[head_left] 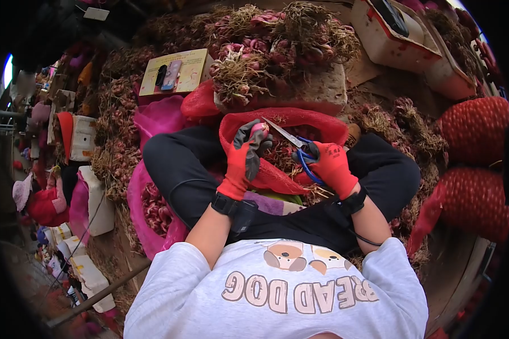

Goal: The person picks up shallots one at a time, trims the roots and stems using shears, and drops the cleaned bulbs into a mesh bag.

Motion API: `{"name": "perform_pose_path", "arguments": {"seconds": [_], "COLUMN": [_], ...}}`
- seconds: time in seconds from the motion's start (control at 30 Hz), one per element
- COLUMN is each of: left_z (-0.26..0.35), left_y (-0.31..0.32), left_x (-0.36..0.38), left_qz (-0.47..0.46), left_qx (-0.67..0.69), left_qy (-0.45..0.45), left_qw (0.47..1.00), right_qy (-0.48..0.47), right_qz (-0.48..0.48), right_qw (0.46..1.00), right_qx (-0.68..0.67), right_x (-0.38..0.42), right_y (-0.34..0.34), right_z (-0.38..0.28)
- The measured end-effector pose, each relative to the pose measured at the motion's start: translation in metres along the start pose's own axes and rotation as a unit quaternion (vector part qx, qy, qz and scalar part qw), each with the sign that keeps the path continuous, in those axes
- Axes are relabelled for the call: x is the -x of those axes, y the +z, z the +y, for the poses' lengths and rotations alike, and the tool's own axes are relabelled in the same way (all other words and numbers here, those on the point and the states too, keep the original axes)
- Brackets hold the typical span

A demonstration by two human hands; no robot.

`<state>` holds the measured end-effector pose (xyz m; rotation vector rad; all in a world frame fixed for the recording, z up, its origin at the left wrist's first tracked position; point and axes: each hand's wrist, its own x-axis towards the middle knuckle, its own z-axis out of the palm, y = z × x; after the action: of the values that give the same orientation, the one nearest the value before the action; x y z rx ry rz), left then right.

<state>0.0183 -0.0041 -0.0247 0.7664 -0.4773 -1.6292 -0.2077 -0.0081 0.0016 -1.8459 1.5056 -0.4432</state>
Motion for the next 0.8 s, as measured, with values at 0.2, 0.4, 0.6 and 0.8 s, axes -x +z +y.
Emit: {"name": "perform_pose_path", "arguments": {"seconds": [0.2, 0.4, 0.6, 0.8], "left_z": [0.018, 0.010, 0.007, 0.006], "left_y": [-0.009, -0.024, -0.018, -0.014], "left_x": [-0.005, -0.008, -0.009, -0.008], "left_qz": [-0.061, -0.084, -0.099, 0.025], "left_qx": [0.258, 0.274, 0.297, 0.219], "left_qy": [-0.209, -0.238, -0.257, -0.206], "left_qw": [0.941, 0.928, 0.914, 0.953], "right_qy": [-0.050, -0.098, -0.045, -0.094], "right_qz": [0.018, -0.013, -0.007, 0.075], "right_qw": [0.988, 0.992, 0.998, 0.991], "right_qx": [-0.145, -0.080, -0.046, 0.051], "right_x": [0.001, 0.003, 0.001, 0.002], "right_y": [-0.005, -0.003, 0.008, 0.000], "right_z": [-0.011, -0.009, -0.001, -0.013]}}
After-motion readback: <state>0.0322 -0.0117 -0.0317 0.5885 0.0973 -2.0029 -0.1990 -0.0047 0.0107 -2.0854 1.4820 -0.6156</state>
